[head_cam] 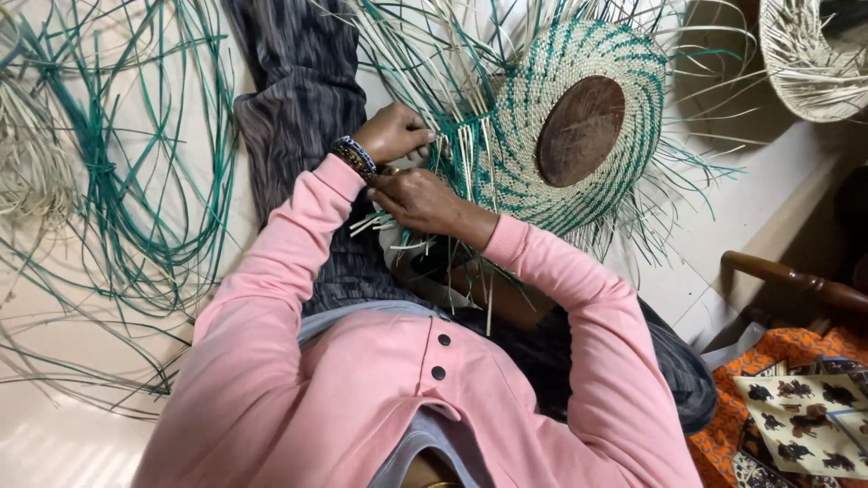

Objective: A person is weaving a circular mat using green and natural-colored strands of flexible material.

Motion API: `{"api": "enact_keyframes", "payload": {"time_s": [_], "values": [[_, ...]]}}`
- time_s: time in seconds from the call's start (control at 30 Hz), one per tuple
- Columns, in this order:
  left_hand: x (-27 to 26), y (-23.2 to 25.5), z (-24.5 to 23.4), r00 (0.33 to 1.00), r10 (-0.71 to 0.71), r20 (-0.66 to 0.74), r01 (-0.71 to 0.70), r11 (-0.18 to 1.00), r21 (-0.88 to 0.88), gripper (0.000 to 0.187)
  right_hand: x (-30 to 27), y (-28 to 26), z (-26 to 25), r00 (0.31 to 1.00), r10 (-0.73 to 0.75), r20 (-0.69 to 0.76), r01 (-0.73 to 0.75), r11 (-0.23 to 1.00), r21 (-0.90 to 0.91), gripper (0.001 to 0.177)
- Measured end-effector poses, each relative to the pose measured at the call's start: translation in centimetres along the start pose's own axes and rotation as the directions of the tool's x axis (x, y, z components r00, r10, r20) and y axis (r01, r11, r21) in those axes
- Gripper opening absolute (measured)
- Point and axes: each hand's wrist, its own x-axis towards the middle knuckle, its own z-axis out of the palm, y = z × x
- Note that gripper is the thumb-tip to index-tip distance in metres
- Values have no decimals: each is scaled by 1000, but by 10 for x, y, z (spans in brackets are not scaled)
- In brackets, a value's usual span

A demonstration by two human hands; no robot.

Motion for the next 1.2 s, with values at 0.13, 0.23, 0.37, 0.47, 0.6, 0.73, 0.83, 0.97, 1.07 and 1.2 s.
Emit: {"api": "enact_keyframes", "payload": {"time_s": [0.13,0.23,0.37,0.47,0.6,0.73,0.83,0.97,1.07,1.2], "values": [[-1,-9,8,981,133,-138,-131,991,22,23,-7,-24,-41,981,-102,163,70,979,190,26],[0,-15,13,979,130,-158,-142,987,-70,21,-22,-4,-93,991,-54,126,26,976,214,26],[-13,-7,18,938,260,-227,-308,929,-206,22,-57,61,-133,948,100,-304,-237,857,-458,30],[-2,-25,26,927,281,-249,-338,913,-227,19,-91,93,-142,935,90,-344,-285,768,-574,30],[-9,-16,28,922,267,-279,-326,925,-193,20,-90,98,-118,891,79,-446,-335,778,-532,26],[-12,-11,29,904,297,-307,-365,911,-193,19,-58,77,-94,936,-22,-351,-169,846,-505,30],[-17,-5,28,901,308,-306,-373,910,-182,21,-41,62,-85,953,-47,-300,-127,836,-534,40],[-20,-2,28,890,333,-311,-404,893,-199,22,-31,51,-78,951,-96,-294,-88,828,-554,25],[-19,-3,31,886,331,-323,-408,889,-207,21,-30,44,-77,947,-147,-287,-48,817,-575,8],[-15,-8,31,879,343,-333,-418,889,-189,20,-31,74,-85,924,-172,-342,-100,753,-650,20]]}}
